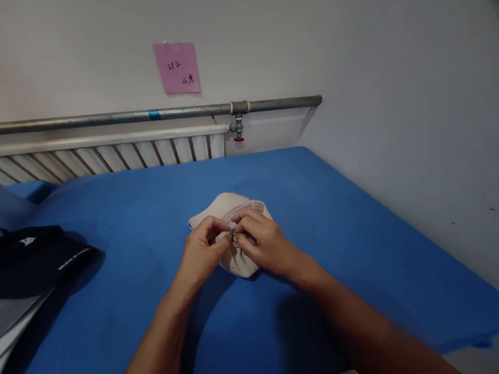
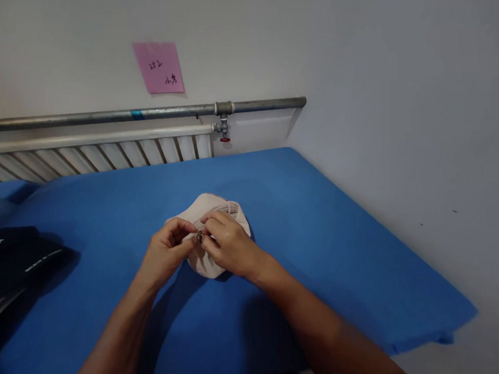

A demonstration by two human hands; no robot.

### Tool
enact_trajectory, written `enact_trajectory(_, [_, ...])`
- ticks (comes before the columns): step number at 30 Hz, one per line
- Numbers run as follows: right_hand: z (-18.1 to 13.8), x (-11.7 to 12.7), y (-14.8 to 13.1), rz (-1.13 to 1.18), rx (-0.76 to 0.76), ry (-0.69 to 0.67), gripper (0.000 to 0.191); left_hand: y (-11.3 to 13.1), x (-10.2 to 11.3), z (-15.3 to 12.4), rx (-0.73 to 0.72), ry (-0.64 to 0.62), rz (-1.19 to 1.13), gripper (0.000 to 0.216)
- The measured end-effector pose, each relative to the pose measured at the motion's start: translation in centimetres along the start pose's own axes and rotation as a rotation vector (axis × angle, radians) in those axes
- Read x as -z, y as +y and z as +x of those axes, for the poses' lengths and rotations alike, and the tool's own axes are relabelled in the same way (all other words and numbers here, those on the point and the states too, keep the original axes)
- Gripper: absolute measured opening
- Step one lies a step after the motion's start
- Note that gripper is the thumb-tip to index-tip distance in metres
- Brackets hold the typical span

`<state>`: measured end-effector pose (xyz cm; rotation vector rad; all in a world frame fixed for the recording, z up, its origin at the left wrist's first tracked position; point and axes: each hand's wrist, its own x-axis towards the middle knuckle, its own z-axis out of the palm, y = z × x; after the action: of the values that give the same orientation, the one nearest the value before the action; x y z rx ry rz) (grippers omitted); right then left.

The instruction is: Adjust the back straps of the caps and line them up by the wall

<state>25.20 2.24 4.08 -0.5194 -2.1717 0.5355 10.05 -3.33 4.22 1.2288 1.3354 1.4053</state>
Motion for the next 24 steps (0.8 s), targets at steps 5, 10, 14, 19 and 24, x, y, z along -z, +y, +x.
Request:
enact_trajectory(5, [0.2,0.5,-0.2,-0.01,-0.024,-0.063,0.016,-0.3,-0.1,0.0,-0.006,0.002,-0.018,0.013])
enact_trajectory(10, [0.3,0.8,-0.2,-0.066,-0.043,-0.103,0.016,-0.6,-0.2,0.1,-0.016,-0.011,-0.018,0.014])
enact_trajectory(14, [0.2,0.7,0.2,0.021,-0.059,-0.082,0.012,-0.5,0.1,0.0,0.024,-0.012,0.048,0.016])
enact_trajectory(19, [0.1,0.2,1.2,0.113,-0.115,-0.066,0.011,0.1,0.4,-0.2,0.144,-0.115,-0.059,0.022])
enact_trajectory(24, [0.1,0.0,1.7,0.292,-0.295,-0.099,0.014,0.4,0.4,-0.1,0.159,-0.077,-0.076,0.023])
